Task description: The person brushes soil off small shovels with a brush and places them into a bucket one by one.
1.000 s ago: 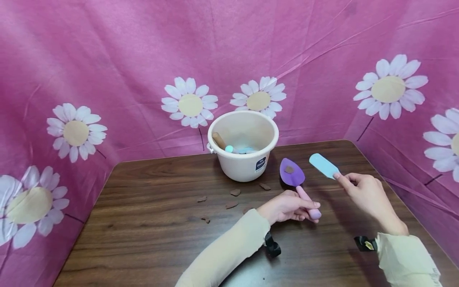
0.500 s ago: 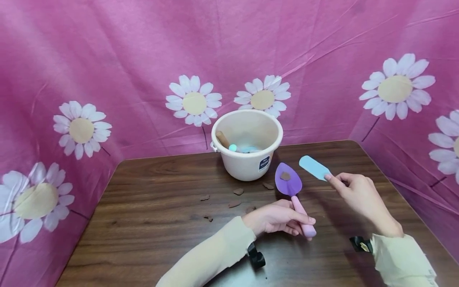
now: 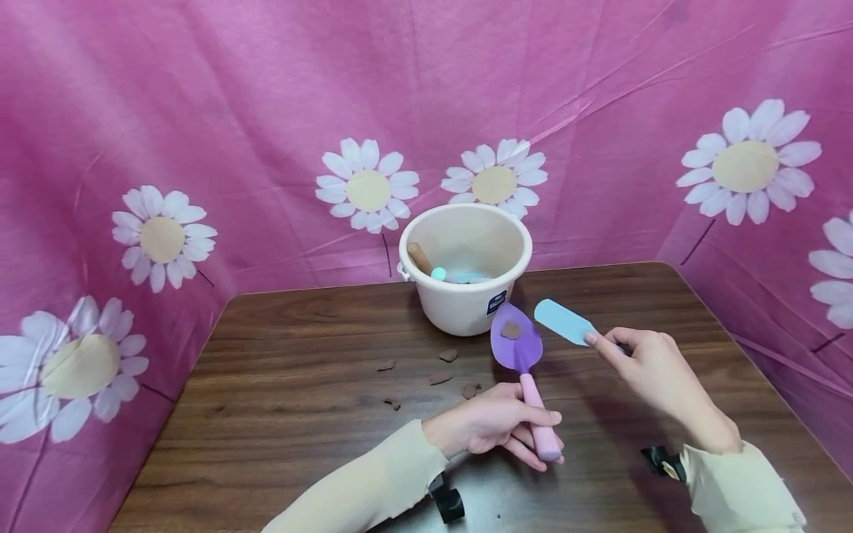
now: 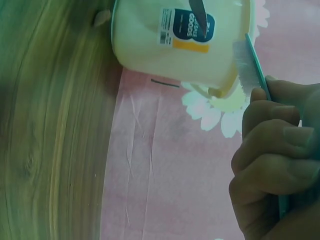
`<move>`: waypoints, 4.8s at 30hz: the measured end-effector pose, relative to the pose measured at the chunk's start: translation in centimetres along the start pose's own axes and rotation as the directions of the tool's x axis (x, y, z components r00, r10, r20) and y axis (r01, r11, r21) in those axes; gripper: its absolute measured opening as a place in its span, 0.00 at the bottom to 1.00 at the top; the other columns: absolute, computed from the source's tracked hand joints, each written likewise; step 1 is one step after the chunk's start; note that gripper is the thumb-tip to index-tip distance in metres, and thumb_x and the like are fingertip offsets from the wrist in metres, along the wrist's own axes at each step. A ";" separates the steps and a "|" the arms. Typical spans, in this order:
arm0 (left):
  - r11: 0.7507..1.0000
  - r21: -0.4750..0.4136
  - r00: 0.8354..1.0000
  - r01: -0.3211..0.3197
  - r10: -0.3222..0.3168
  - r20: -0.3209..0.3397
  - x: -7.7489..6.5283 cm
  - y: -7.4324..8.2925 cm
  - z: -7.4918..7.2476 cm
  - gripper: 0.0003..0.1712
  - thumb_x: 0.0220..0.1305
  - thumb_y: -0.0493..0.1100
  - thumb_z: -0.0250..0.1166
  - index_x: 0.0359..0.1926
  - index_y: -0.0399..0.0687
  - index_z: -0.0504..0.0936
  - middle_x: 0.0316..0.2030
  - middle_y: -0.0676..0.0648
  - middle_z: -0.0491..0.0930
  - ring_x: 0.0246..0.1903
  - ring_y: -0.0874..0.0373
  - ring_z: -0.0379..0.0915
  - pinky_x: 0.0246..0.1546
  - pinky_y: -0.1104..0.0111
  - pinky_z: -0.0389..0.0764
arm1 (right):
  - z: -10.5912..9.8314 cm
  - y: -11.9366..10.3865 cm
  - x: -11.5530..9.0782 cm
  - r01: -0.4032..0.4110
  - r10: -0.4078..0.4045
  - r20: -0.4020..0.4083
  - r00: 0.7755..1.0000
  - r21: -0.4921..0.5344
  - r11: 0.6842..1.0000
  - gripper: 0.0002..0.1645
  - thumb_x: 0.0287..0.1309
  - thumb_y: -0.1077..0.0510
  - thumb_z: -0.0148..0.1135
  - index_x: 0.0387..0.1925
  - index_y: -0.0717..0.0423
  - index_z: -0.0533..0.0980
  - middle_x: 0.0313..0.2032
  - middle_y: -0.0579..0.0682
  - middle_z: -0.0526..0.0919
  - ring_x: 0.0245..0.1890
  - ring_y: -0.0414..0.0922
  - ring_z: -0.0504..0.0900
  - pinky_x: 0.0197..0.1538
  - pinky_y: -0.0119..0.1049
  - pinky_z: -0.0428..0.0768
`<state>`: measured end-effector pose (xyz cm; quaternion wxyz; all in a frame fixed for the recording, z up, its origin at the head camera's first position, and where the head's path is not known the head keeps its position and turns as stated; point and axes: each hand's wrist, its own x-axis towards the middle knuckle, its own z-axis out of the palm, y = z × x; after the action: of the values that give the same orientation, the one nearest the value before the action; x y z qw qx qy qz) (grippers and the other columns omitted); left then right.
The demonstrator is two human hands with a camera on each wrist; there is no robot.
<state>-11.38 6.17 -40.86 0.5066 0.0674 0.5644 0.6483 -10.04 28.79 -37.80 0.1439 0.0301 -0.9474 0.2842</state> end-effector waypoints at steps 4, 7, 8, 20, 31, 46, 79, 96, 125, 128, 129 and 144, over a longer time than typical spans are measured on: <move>0.998 -0.049 0.999 -0.032 0.031 -0.036 -0.8 -0.7 -0.5 0.16 0.63 0.38 0.63 0.49 0.39 0.69 0.41 0.23 0.80 0.42 0.33 0.81 0.37 0.50 0.86 | 0.4 -0.5 -0.1 0.019 -0.019 0.026 0.999 0.015 1.000 0.19 0.63 0.46 0.59 0.17 0.43 0.74 0.12 0.35 0.57 0.13 0.32 0.55 0.16 0.30 0.58; 0.995 -0.085 0.998 -0.045 0.041 -0.050 -1.2 -1.2 -0.8 0.16 0.63 0.37 0.63 0.49 0.38 0.69 0.41 0.22 0.80 0.43 0.33 0.81 0.40 0.49 0.85 | 0.7 -0.9 -0.1 0.019 -0.019 0.044 0.999 0.011 1.000 0.20 0.63 0.44 0.59 0.16 0.43 0.72 0.12 0.35 0.55 0.14 0.32 0.54 0.16 0.30 0.57; 0.994 -0.093 0.998 -0.049 0.044 -0.052 -1.4 -1.3 -0.8 0.15 0.63 0.36 0.63 0.48 0.38 0.70 0.41 0.22 0.80 0.43 0.33 0.81 0.40 0.50 0.85 | 0.7 -1.1 -0.1 0.017 -0.017 0.043 0.999 0.006 1.000 0.21 0.63 0.44 0.59 0.15 0.44 0.71 0.12 0.35 0.54 0.14 0.32 0.53 0.16 0.30 0.56; 0.983 -0.116 0.973 -0.144 0.119 -0.197 -1.7 -2.9 0.0 0.11 0.64 0.46 0.62 0.34 0.44 0.71 0.15 0.49 0.76 0.12 0.62 0.75 0.22 0.59 0.86 | 2.1 -3.1 -0.4 0.068 -0.067 0.030 0.997 -0.046 0.997 0.22 0.62 0.42 0.60 0.14 0.41 0.68 0.12 0.34 0.52 0.14 0.32 0.53 0.17 0.28 0.56; 0.981 -0.042 0.934 -0.189 0.166 -0.315 -2.3 -3.2 1.0 0.06 0.66 0.39 0.54 0.38 0.47 0.63 0.16 0.52 0.67 0.09 0.62 0.64 0.10 0.71 0.74 | 3.8 -4.3 -1.1 0.183 -0.178 0.097 0.979 -0.046 0.982 0.24 0.59 0.44 0.63 0.13 0.39 0.64 0.13 0.32 0.51 0.14 0.29 0.50 0.17 0.25 0.54; 0.988 0.014 0.939 -0.154 0.150 -0.310 -3.0 -3.1 0.8 0.10 0.56 0.32 0.49 0.38 0.47 0.64 0.14 0.51 0.64 0.08 0.59 0.61 0.07 0.71 0.70 | 4.8 -2.8 -0.6 0.117 -0.110 0.138 0.984 -0.037 0.993 0.27 0.61 0.41 0.60 0.11 0.41 0.62 0.13 0.34 0.51 0.15 0.31 0.50 0.19 0.26 0.54; 0.993 -0.052 0.948 -0.103 0.082 -0.309 -3.3 -2.1 0.3 0.10 0.51 0.32 0.50 0.32 0.51 0.63 0.12 0.52 0.63 0.06 0.62 0.57 0.05 0.72 0.64 | 5.6 -2.9 -0.9 0.201 -0.200 0.115 0.973 0.005 0.980 0.26 0.60 0.45 0.62 0.11 0.38 0.62 0.13 0.32 0.50 0.15 0.28 0.49 0.18 0.24 0.54; 0.998 -0.008 0.952 -0.063 0.057 -0.301 -3.9 -2.5 0.6 0.12 0.44 0.31 0.49 0.32 0.50 0.63 0.10 0.52 0.62 0.02 0.63 0.55 0.02 0.72 0.61 | 6.6 -1.5 -0.2 0.172 -0.172 0.006 0.985 -0.039 0.984 0.26 0.59 0.46 0.64 0.12 0.41 0.61 0.13 0.32 0.48 0.15 0.30 0.48 0.17 0.26 0.52; 0.997 -0.043 0.954 -0.064 0.049 -0.296 -3.8 -3.1 0.7 0.13 0.43 0.31 0.48 0.32 0.50 0.62 0.10 0.53 0.62 0.04 0.63 0.55 0.03 0.72 0.62 | 7.9 -0.5 0.2 0.107 -0.108 -0.040 0.993 -0.026 0.994 0.23 0.59 0.45 0.63 0.12 0.42 0.68 0.12 0.32 0.49 0.14 0.33 0.52 0.18 0.27 0.54; 0.997 -0.035 0.954 -0.062 0.049 -0.296 -3.9 -3.1 0.6 0.13 0.43 0.31 0.48 0.32 0.50 0.62 0.10 0.53 0.62 0.04 0.63 0.55 0.03 0.73 0.62 | 7.9 -0.5 0.3 0.103 -0.104 -0.033 0.994 -0.025 0.994 0.24 0.60 0.44 0.63 0.11 0.42 0.66 0.12 0.32 0.49 0.14 0.33 0.52 0.18 0.27 0.55; 0.998 -0.034 0.954 -0.061 0.048 -0.297 -4.0 -3.1 0.6 0.13 0.43 0.31 0.48 0.32 0.50 0.62 0.10 0.53 0.62 0.04 0.63 0.55 0.03 0.73 0.62 | 8.0 -0.4 0.3 0.101 -0.102 -0.031 0.994 -0.025 0.995 0.25 0.60 0.44 0.62 0.11 0.42 0.65 0.12 0.32 0.49 0.14 0.33 0.52 0.18 0.27 0.55; 0.996 -0.059 0.952 -0.061 0.041 -0.302 -3.9 -3.6 0.1 0.13 0.42 0.30 0.48 0.30 0.51 0.62 0.10 0.53 0.61 0.05 0.63 0.54 0.04 0.73 0.61 | 8.1 -0.6 1.0 0.014 -0.015 0.052 0.999 0.013 1.000 0.24 0.62 0.40 0.58 0.16 0.48 0.77 0.12 0.35 0.54 0.16 0.36 0.58 0.19 0.28 0.58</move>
<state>-7.36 2.82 -41.84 0.3999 -0.0347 0.6105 0.6827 -13.00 23.88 -43.63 0.1208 0.0453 -0.9489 0.2880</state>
